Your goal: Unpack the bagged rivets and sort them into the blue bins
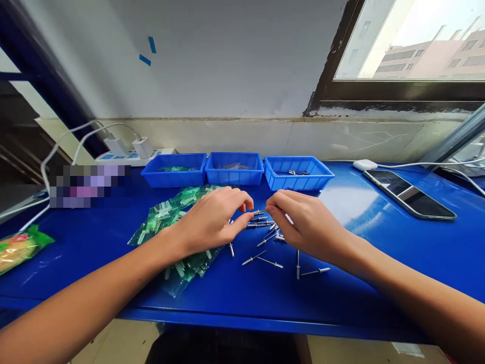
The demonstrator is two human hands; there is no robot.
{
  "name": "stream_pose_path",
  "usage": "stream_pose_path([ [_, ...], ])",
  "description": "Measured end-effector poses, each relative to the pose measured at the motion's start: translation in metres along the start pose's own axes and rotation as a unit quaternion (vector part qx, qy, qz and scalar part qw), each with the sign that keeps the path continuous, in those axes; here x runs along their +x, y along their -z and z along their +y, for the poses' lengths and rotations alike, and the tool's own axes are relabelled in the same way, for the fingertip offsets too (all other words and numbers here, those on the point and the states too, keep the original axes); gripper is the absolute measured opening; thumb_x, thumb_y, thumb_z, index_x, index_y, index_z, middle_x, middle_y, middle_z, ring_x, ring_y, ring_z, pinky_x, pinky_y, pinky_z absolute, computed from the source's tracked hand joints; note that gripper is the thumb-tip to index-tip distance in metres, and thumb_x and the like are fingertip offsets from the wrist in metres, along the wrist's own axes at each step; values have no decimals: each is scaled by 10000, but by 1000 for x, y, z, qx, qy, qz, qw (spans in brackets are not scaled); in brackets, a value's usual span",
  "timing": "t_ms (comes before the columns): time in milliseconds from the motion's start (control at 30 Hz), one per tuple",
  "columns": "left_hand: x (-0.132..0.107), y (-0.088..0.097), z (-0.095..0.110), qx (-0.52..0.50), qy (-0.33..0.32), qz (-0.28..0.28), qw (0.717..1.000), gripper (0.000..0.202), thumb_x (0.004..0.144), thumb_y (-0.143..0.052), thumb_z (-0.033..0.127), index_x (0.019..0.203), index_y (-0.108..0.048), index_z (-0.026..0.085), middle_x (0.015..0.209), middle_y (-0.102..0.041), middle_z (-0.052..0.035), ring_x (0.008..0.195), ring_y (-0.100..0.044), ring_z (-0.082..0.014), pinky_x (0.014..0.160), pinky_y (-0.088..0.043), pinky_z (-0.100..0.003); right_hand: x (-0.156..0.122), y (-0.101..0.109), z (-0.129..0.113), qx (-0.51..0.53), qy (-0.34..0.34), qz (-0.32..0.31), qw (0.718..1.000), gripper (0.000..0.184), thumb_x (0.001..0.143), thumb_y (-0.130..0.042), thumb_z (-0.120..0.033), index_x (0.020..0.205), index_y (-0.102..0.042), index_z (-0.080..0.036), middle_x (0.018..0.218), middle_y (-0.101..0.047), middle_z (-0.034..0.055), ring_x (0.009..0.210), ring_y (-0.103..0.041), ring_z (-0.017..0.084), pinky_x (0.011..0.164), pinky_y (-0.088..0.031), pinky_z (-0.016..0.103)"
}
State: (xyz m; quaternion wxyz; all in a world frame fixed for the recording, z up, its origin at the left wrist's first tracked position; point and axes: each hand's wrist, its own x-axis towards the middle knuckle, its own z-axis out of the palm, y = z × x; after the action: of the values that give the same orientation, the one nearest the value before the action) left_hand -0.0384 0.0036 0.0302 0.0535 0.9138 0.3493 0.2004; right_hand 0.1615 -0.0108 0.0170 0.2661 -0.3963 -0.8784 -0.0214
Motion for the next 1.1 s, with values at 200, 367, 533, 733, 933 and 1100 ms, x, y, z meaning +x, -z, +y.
stream_pose_path([
  [200, 0, 1, 1, 8, -18, 2, 1000, 124, 869, -453, 254, 839, -538, 169, 817, -590, -22, 766, -527, -154, 678, -392, -276, 0, -3, -1, 18, 0, 6, 1000, 206, 902, -348, -185, 783, -515, -161, 731, -595, 45, 638, -502, 129, 598, -371, 261],
  [367, 0, 0, 0, 17, -2, 13, 1000, 90, 849, -455, 210, 819, -527, 166, 796, -575, -20, 741, -517, -149, 663, -390, -273, -1, -5, -1, 37, 2, 19, 999, 99, 887, -431, -219, 884, -510, -158, 799, -590, 43, 676, -515, 130, 602, -387, 253],
  [533, -1, -1, 0, 12, -8, 44, 999, 125, 875, -425, 226, 818, -517, 164, 800, -581, -26, 735, -524, -147, 652, -399, -274, 0, -6, 0, 37, 2, 12, 999, 92, 878, -423, -169, 852, -510, -156, 795, -567, 39, 669, -493, 125, 603, -377, 256],
  [733, -3, -3, 3, -5, -16, 94, 995, 110, 869, -473, 261, 913, -511, 167, 803, -599, -19, 743, -552, -141, 643, -431, -263, 1, -5, -1, 38, 0, 31, 999, 163, 906, -370, -178, 850, -521, -148, 770, -551, 45, 667, -480, 129, 605, -373, 259],
  [933, -4, -6, 4, -11, -27, 136, 990, 59, 837, -517, 193, 892, -502, 177, 761, -586, 5, 709, -558, -121, 629, -442, -245, 0, -8, 0, 45, 9, 49, 998, 176, 899, -361, -162, 804, -509, -161, 734, -539, 41, 628, -464, 128, 574, -358, 256],
  [1100, -3, -8, 3, -10, -15, 155, 988, 75, 847, -511, 217, 908, -490, 179, 753, -576, 8, 693, -558, -116, 625, -441, -245, 1, -8, 0, 50, 15, 53, 997, 192, 897, -354, -163, 779, -505, -158, 719, -538, 43, 610, -453, 128, 557, -348, 258],
])
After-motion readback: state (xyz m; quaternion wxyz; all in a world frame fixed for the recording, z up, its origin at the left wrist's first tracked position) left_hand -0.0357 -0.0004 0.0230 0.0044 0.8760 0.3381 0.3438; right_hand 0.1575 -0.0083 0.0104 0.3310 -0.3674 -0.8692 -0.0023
